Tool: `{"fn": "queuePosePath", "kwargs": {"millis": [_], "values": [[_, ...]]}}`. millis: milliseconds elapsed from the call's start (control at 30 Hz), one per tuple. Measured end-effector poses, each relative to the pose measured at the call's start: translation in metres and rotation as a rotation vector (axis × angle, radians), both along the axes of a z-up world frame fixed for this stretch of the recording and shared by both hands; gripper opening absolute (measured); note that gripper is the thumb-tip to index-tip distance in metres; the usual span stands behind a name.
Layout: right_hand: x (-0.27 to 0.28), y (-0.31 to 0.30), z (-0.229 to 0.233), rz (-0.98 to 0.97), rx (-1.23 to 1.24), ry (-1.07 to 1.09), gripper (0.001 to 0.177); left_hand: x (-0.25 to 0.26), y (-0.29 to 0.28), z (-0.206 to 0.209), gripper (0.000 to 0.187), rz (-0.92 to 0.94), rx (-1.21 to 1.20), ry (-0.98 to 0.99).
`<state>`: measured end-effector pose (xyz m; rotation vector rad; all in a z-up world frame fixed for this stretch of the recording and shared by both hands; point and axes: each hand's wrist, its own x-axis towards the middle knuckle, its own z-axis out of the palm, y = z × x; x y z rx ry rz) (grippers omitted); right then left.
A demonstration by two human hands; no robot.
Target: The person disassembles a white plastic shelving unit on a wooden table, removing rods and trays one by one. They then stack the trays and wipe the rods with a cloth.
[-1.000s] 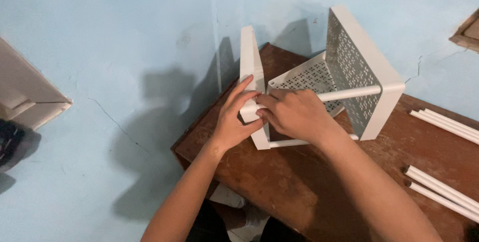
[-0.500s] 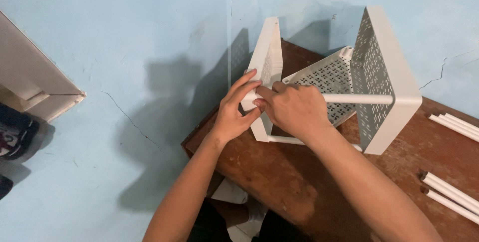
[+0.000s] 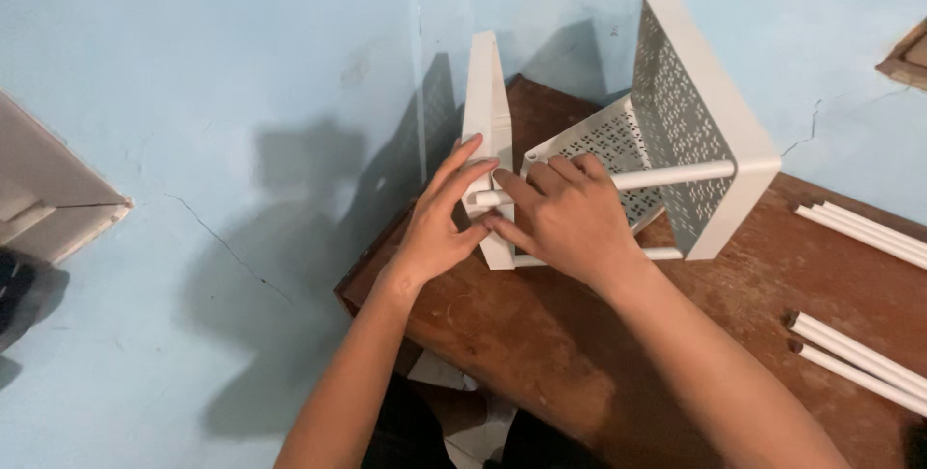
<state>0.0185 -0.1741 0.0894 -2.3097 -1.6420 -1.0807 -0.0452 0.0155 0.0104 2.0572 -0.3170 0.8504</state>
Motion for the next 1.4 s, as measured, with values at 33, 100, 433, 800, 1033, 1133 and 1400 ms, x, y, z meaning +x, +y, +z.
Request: {"fn": "queuePosePath", "kwargs": {"millis": [33,100,433,800,1033,1133,1400], "values": [[-0.002,-0.007,0.001,0.014,0.003,-0.003,0.042,-0.005,-0.001,0.004,0.070,0.020,0.039,0.000],[-0.002,-0.027,0.005,0.036,0.015,-0.022,0.050,-0.015,-0.005,0.013,0.074,0.056,0.124,-0.012],[0.048,-0.142,0.019,-0.139,0.309,0.201,0.053,0.022,-0.099,0.048,0.046,0.226,0.552,-0.270],[0.073,-0.151,-0.016,-0.101,0.516,0.349,0.062,0.087,-0.169,0.075,0.031,0.267,0.628,-0.317],[0.072,-0.166,-0.018,-0.078,0.478,0.355,0.066,0.100,-0.167,0.073,0.041,0.261,0.723,-0.267],[0.068,-0.168,-0.023,-0.091,0.478,0.320,0.064,0.103,-0.168,0.070,0.045,0.267,0.764,-0.246],[0.063,-0.168,-0.031,-0.142,0.505,0.330,0.066,0.100,-0.169,0.073,0.062,0.272,0.899,0.137]]}}
